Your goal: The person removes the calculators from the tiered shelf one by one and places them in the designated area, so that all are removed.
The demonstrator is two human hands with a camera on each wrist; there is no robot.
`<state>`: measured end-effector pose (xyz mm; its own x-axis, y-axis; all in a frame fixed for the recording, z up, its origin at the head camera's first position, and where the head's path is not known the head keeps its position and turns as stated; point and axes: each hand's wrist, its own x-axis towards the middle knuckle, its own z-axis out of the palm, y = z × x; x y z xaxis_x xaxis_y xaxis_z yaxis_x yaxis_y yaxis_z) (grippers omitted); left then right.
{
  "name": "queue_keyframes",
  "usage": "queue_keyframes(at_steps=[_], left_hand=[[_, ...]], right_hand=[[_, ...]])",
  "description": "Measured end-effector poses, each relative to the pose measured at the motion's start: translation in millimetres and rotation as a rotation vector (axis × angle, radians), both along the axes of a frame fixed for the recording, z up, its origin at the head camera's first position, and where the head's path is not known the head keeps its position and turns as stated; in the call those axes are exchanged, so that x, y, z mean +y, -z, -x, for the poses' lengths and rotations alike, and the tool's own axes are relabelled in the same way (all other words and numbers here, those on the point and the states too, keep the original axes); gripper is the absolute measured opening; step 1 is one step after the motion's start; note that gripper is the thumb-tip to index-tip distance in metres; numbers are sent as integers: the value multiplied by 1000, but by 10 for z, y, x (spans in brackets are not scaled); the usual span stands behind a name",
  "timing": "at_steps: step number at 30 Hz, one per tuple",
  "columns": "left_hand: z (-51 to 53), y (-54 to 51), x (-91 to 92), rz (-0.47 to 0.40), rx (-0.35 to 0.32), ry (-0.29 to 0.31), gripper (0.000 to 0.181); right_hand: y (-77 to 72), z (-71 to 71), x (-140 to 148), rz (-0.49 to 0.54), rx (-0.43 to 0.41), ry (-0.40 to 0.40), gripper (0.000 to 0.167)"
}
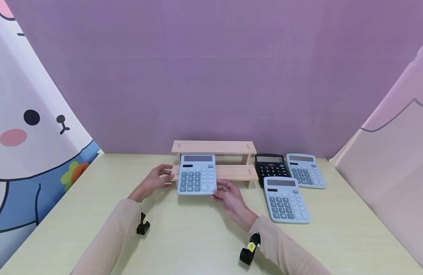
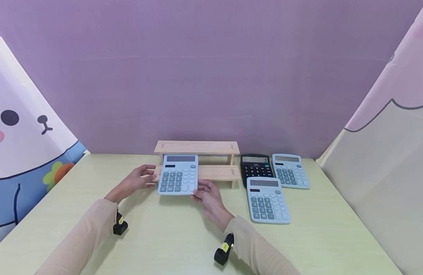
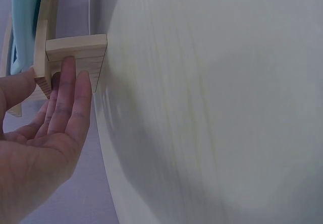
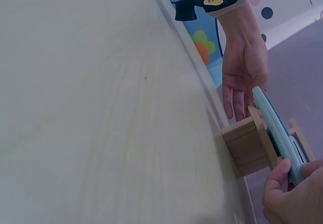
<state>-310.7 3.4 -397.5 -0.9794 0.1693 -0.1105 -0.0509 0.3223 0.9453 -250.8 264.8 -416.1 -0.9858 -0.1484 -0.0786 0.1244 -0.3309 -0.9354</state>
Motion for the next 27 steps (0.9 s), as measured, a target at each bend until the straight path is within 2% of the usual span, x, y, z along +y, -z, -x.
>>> queue_keyframes(at_steps=[12,19,23,27], left_hand=[[0,10,3,0,7,3,48],[11,14,9,35,-15,-16,50],[3,14,8,24,-17,-20,50],[-5,22,3,24,3,-5,49]], right_hand=[[-16,-50,57,-7,-14,2,47],[-38,-98,85,2,-2,-23,48],[-58,-117,107,7,-6,-19,48],[-81,-135,133,7,-3,-11,48]])
